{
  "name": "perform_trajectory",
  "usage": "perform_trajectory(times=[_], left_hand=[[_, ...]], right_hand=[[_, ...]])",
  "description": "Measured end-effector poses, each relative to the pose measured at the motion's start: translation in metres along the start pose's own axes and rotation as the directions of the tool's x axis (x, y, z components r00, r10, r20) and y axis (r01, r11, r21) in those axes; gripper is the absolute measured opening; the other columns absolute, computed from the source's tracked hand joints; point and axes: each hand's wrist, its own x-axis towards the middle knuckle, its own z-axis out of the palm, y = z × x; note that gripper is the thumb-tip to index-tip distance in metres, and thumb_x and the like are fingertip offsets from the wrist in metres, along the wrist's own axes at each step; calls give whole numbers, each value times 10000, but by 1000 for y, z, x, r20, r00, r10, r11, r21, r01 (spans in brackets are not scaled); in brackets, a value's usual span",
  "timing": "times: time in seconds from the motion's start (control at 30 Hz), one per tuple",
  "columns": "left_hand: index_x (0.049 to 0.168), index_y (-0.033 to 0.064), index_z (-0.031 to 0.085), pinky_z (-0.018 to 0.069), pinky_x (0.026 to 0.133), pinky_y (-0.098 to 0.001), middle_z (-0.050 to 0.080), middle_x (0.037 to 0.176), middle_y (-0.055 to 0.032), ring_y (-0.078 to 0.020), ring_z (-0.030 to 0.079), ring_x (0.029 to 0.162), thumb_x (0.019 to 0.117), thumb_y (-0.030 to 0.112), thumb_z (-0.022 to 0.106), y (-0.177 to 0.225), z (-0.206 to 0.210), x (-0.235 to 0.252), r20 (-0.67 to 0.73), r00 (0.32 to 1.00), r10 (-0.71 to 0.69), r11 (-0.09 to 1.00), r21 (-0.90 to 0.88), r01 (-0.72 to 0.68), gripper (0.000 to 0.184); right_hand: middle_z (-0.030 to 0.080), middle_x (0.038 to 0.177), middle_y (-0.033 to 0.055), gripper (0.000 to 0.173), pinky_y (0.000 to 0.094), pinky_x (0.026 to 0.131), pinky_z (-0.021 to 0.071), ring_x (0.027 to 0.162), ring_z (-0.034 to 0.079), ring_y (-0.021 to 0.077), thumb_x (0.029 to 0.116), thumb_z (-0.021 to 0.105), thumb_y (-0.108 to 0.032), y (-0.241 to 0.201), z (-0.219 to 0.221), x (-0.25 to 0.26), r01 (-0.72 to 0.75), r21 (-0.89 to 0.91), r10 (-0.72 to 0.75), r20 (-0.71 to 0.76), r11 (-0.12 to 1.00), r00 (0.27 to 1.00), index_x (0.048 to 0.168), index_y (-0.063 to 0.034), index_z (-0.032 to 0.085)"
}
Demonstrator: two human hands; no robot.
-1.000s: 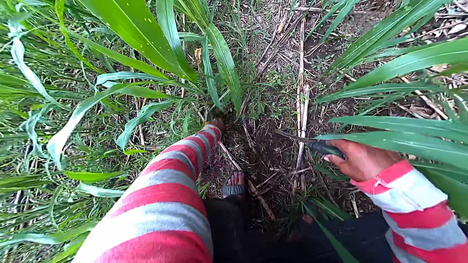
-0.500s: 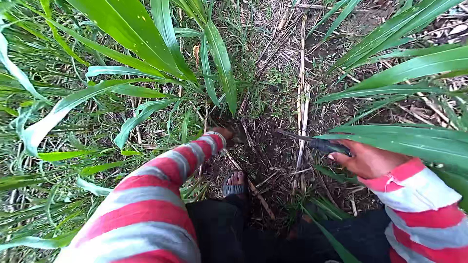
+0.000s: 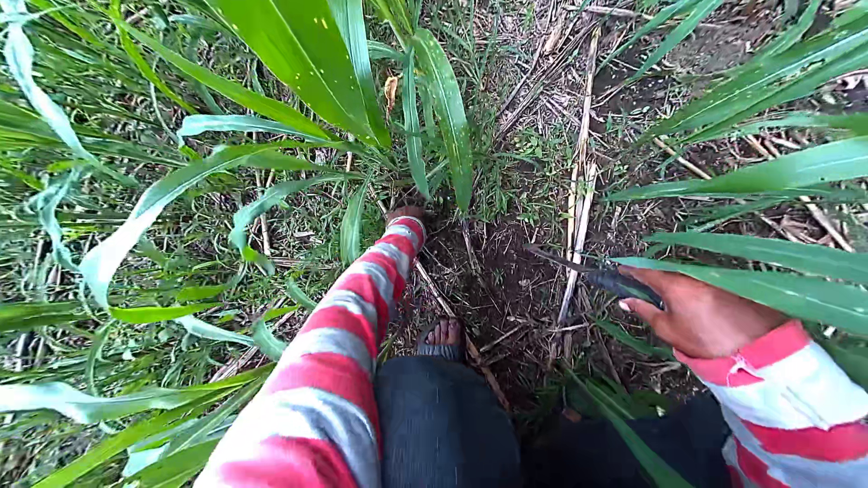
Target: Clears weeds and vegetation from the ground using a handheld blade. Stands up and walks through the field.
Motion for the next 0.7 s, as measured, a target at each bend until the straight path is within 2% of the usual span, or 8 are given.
perform_trajectory(times=[0.13,0.23,0.33,0.4,0.47,0.57,0.63,0.7], left_hand=[[1241,-19,681,486,995,-700,659,1300,-285,-480,621,1236,1000,250,658,9,12,-36,110,983,146,975,152,-162,361],[1351,61,650,489,966,-713,673,1302,-254,-466,638,1216,996,306,677,13,45,-74,180,942,282,939,149,-310,431],[1402,116,620,515,941,-694,604,1414,-228,-462,611,1253,970,226,699,-8,63,-86,56,937,346,933,86,-350,453],[1369,55,628,520,919,-714,550,1446,-297,-527,568,1280,913,142,750,-28,54,-89,-174,939,298,951,-29,-307,480],[1382,19,608,517,953,-703,514,1475,-311,-535,551,1299,904,138,751,-48,42,-81,-289,949,123,974,-147,-171,513],[1466,-10,495,486,999,-704,563,1402,-349,-537,564,1294,1004,220,643,-60,34,-72,-138,988,-63,980,-197,35,537],[1478,-4,474,486,1000,-698,588,1375,-342,-527,594,1264,1020,192,611,-53,36,-76,-72,997,-19,989,-147,9,517],[1491,12,479,495,975,-706,605,1345,-339,-530,614,1222,982,130,647,-37,39,-89,-89,992,90,984,-149,-103,549]], right_hand=[[661,1257,307,434,674,1006,450,1168,641,491,1018,627,-126,2,2,-2,15,27,-15,-27,1000,1000,1434,-21,569],[672,1212,313,414,691,961,464,1115,655,502,1009,642,-114,8,1,0,41,49,-39,-36,998,999,1407,-15,586],[694,1134,305,373,720,887,479,1041,671,514,985,681,-129,16,0,6,83,6,-82,-78,997,994,1346,-45,637],[696,1139,307,393,732,881,473,1040,669,524,982,695,-156,16,-3,9,93,-34,-96,-95,995,991,1358,-57,641],[696,1157,303,417,738,893,468,1065,666,526,984,700,-191,13,-6,10,87,-79,-95,-103,993,990,1377,-70,633],[673,1228,304,450,719,956,453,1139,642,521,1007,668,-206,7,-7,9,54,-95,-59,-46,994,997,1428,-68,589],[667,1242,305,452,702,973,454,1153,640,510,1013,656,-187,6,-4,8,61,-80,-65,-37,995,997,1440,-65,577],[658,1250,316,448,696,988,447,1162,635,511,1010,653,-150,8,1,6,74,-23,-75,-44,997,996,1435,-34,572]])
